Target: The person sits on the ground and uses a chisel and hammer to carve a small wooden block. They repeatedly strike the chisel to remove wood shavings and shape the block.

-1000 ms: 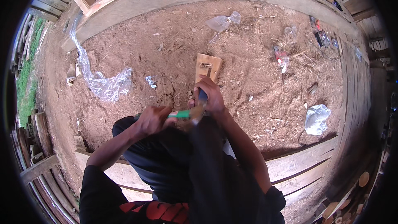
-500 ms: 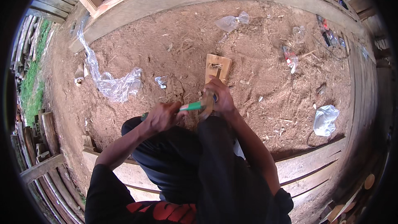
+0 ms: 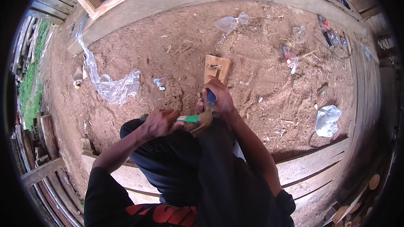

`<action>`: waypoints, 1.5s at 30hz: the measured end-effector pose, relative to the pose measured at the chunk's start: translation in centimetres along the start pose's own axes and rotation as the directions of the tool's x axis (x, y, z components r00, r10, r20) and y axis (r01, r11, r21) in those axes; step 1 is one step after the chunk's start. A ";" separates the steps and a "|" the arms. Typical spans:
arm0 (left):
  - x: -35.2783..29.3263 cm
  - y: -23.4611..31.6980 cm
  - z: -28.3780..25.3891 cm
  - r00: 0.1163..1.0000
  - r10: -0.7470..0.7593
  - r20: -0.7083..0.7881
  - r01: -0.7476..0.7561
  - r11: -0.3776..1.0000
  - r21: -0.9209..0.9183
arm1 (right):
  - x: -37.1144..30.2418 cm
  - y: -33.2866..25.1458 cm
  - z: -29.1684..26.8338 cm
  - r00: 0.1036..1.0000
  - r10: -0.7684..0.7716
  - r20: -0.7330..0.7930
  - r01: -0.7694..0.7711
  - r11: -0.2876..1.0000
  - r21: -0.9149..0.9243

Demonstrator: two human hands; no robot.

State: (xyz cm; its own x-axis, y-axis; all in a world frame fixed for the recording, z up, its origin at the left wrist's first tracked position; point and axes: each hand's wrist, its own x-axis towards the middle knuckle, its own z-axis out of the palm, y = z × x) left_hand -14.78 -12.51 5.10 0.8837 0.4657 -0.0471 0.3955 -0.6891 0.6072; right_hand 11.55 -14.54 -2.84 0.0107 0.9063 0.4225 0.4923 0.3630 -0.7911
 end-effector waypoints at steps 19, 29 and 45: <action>0.1 -0.3 -2.3 0.988 0.142 -0.064 -0.146 0.987 -0.066 | 0.0 0.9 0.1 0.999 -0.034 -0.003 0.034 0.999 0.008; 0.9 -0.7 -0.4 0.995 0.083 -0.050 -0.081 0.996 0.046 | 0.1 0.5 -0.3 0.999 0.000 0.042 0.000 1.000 0.018; 0.7 0.4 -1.8 0.996 0.077 -0.052 -0.071 0.991 0.115 | -0.1 0.4 0.3 1.000 -0.003 0.003 0.003 1.000 0.006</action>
State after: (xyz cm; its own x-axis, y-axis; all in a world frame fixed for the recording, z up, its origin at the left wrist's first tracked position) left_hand -14.42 -11.46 6.77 0.8975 0.4391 0.0414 0.3579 -0.7799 0.5135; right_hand 11.45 -14.38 -3.37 0.0061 0.9059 0.4235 0.4867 0.3673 -0.7926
